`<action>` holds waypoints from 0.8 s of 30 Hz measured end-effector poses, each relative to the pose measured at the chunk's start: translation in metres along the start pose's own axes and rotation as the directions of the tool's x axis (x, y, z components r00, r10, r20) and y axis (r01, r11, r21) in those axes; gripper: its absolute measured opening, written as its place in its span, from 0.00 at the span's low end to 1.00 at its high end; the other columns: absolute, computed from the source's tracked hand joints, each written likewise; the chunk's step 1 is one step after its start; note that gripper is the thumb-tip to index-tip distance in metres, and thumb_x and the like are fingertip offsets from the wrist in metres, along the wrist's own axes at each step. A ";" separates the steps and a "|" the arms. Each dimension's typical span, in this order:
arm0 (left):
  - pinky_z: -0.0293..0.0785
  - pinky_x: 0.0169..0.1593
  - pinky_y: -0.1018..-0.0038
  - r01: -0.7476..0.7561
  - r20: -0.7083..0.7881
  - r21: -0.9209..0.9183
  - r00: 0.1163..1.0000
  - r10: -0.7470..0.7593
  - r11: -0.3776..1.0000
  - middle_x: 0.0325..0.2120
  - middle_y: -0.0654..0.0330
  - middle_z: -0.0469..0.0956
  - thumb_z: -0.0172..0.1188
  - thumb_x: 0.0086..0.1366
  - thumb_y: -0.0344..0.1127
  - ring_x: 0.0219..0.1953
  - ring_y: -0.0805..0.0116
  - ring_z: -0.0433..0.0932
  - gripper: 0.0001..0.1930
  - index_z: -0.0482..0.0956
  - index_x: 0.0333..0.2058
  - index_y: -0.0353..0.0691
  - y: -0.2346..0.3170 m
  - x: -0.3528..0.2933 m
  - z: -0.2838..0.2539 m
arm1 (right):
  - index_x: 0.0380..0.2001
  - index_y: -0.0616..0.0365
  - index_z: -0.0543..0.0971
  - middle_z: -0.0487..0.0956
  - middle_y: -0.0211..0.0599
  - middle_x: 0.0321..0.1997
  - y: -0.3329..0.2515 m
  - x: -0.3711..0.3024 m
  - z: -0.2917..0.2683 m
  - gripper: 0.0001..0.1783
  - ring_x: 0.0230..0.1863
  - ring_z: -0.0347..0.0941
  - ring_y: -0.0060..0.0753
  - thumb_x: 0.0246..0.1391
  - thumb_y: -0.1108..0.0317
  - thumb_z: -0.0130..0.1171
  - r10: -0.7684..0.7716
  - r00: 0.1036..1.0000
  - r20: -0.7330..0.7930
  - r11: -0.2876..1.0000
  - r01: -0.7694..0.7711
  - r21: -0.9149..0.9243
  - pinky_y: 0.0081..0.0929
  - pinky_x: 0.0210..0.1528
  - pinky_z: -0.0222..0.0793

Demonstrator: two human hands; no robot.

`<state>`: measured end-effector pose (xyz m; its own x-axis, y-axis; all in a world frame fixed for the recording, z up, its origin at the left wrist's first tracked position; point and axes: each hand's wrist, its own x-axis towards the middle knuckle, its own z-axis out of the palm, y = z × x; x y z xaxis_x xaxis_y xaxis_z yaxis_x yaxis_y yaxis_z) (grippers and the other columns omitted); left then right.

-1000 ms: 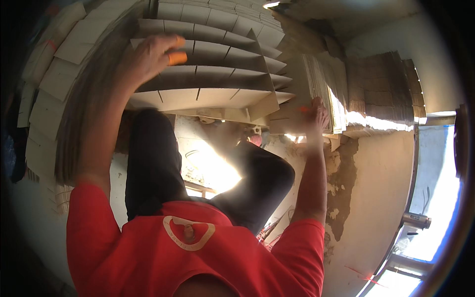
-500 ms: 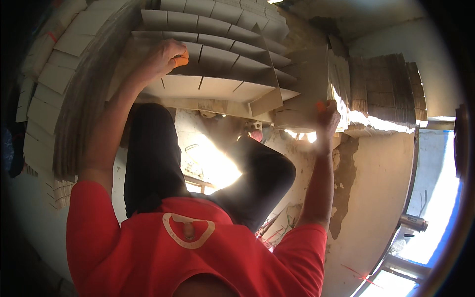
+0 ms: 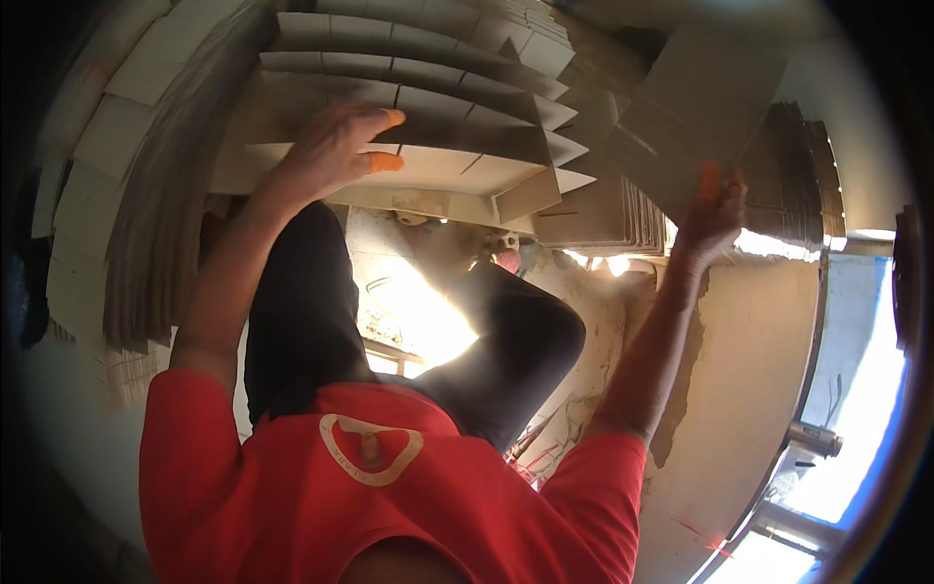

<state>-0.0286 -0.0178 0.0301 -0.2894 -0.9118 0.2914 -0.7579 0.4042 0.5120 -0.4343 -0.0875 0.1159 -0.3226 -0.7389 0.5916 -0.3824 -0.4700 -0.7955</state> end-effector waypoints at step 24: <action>0.73 0.29 0.62 -0.045 -0.080 -0.134 0.996 0.035 0.990 0.21 0.55 0.79 0.57 0.50 0.23 0.26 0.55 0.79 0.02 0.76 0.23 0.37 -0.015 0.025 0.053 | 0.52 0.56 0.76 0.64 0.30 0.17 -0.055 -0.031 0.096 0.24 0.21 0.56 0.13 0.49 0.71 0.65 -0.078 0.840 0.537 0.842 0.345 -0.416 0.13 0.25 0.56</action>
<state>-0.0556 -0.0498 -0.0128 -0.2680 -0.8886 0.3723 -0.6593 0.4510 0.6017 -0.3199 -0.0853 0.1284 0.2243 -0.8433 0.4885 -0.7932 -0.4492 -0.4112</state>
